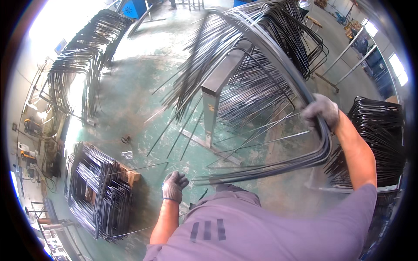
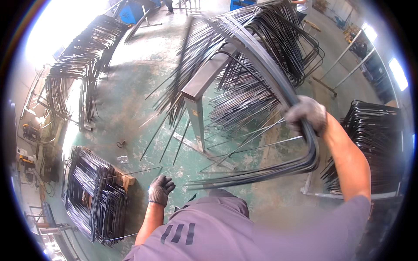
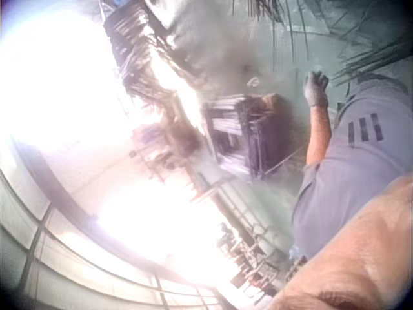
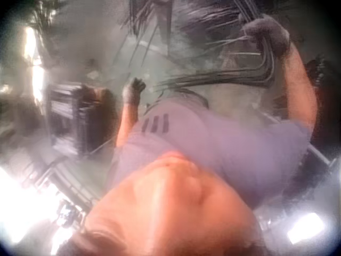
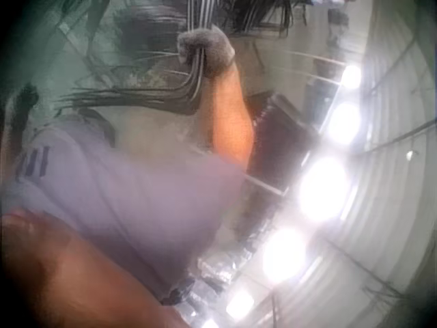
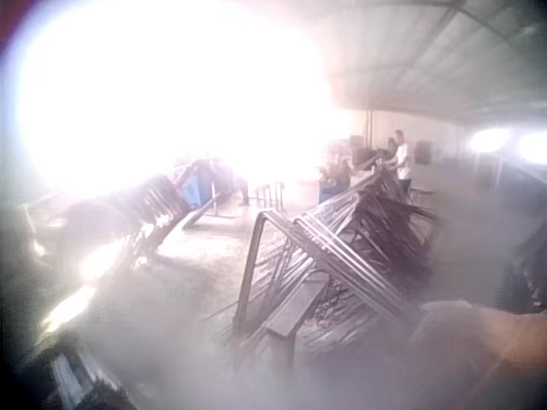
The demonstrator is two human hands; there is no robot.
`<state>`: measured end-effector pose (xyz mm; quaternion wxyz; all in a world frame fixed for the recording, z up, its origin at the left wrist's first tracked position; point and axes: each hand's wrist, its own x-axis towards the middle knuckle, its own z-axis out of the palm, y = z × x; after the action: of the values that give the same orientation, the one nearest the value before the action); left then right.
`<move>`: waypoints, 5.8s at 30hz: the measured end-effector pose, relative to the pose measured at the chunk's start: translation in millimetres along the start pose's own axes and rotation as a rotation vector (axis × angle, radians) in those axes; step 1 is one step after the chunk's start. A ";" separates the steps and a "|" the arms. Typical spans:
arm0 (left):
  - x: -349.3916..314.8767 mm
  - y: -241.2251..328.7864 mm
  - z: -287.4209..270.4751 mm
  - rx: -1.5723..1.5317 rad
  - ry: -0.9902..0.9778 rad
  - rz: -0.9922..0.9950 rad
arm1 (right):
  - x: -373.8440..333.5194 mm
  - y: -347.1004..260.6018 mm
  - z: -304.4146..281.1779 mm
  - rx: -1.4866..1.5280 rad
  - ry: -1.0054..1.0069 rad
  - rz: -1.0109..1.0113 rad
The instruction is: The person picks up bundles of bent metal frames from a pile on the floor and stacks them onto a wooden pallet. The person wears gloves and repeatedly lifts the frames, aligns them, and places them in a neat stack. The task involves handling multiple metal frames in a repetitive manner within a workshop environment.
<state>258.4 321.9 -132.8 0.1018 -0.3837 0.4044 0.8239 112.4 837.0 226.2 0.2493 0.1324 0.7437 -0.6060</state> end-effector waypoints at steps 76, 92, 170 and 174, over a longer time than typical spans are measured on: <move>-478.6 44.3 -1485.3 -0.319 1.093 -0.039 | 108.6 482.8 1865.4 -1.367 0.328 -0.084; -350.7 74.2 -1526.1 -0.297 0.890 -0.110 | -55.7 553.2 2105.9 -1.061 -0.534 -0.295; -499.3 238.3 -610.9 -0.104 -0.939 0.554 | -492.2 363.9 975.0 0.158 -0.780 -0.208; -497.3 193.0 -496.5 0.031 -0.710 0.481 | -484.0 355.7 865.3 0.206 -0.694 -0.029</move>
<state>779.7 -102.7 148.2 0.0450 0.0304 0.4345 0.8990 878.9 132.9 64.1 0.4636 -0.0672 0.5515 -0.6902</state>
